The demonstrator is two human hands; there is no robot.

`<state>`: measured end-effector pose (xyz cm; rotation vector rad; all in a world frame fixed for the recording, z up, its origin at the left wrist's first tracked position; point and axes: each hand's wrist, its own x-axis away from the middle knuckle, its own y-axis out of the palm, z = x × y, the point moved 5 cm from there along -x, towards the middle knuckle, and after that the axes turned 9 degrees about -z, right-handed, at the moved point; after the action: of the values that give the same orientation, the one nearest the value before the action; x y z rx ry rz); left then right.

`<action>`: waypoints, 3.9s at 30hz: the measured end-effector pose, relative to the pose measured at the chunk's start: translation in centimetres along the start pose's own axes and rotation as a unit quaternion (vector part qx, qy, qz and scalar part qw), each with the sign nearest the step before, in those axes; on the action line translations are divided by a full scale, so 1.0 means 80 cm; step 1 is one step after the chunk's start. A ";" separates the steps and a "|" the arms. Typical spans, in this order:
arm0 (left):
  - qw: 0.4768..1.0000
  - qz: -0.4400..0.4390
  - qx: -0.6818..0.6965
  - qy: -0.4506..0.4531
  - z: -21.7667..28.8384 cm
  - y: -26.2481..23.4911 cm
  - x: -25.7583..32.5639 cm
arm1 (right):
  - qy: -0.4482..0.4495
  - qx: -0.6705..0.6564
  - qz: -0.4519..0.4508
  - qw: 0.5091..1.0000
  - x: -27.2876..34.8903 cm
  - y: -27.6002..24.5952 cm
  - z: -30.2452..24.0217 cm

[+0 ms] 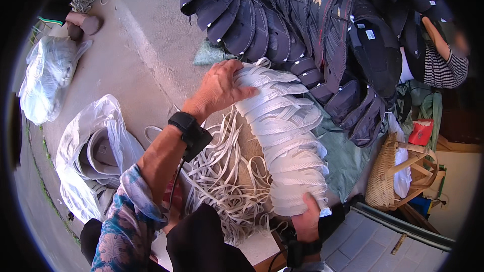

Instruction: Sort and organize white shoe upper components and place them into a plastic bag.

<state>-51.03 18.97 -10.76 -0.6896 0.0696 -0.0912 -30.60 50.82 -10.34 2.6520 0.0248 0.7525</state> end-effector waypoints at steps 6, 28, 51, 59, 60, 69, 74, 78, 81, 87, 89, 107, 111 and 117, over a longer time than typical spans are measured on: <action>0.985 0.012 0.133 -0.108 -0.004 0.000 0.016 | -0.020 -0.034 0.028 0.999 -0.003 -0.019 0.013; 0.872 0.258 0.415 0.003 0.050 -0.283 0.249 | -0.145 0.172 -0.043 0.973 0.054 0.052 -0.168; 0.876 0.032 0.470 -0.104 -0.069 -0.072 0.170 | 0.022 0.114 -0.040 0.992 0.025 0.013 -0.060; 0.987 0.101 0.104 -0.067 -0.094 -0.119 0.228 | 0.102 0.017 -0.012 0.995 0.020 -0.074 -0.005; 0.991 0.112 -0.031 -0.068 -0.101 -0.148 0.249 | 0.116 0.021 -0.011 0.993 0.021 -0.078 -0.004; 0.920 -0.005 -0.373 -0.123 -0.156 -0.251 0.366 | 0.260 0.115 0.084 0.955 0.070 -0.119 -0.036; 0.936 -0.132 -0.315 -0.082 -0.144 -0.240 0.402 | 0.207 0.395 0.299 0.844 0.101 -0.166 -0.094; 0.940 -0.114 -0.312 -0.081 -0.123 -0.244 0.433 | 0.032 0.539 0.094 0.837 0.027 -0.213 -0.160; 0.938 -0.134 -0.311 -0.077 -0.126 -0.232 0.417 | -0.136 0.631 -0.117 0.755 0.006 0.114 -0.063; 0.932 -0.123 -0.331 -0.079 -0.126 -0.237 0.439 | -0.390 0.543 -0.333 0.665 -0.078 0.523 0.135; 0.932 -0.123 -0.334 -0.065 -0.120 -0.231 0.429 | -0.359 0.597 -0.303 0.651 -0.096 0.567 0.173; 0.857 -0.205 -0.409 -0.237 -0.156 -0.195 0.342 | 0.009 0.220 -0.505 0.835 -0.050 0.560 0.128; 0.835 -0.191 -0.446 -0.260 -0.185 -0.233 0.377 | -0.001 0.171 -0.474 0.864 -0.058 0.555 0.124; 0.860 -0.200 -0.422 -0.205 -0.137 -0.227 0.445 | 0.011 0.164 -0.393 0.905 -0.098 0.504 0.114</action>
<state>-17.83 -5.70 -8.84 -1.5891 -0.4787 -0.3232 -36.10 9.25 -6.68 2.5653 1.2398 0.5137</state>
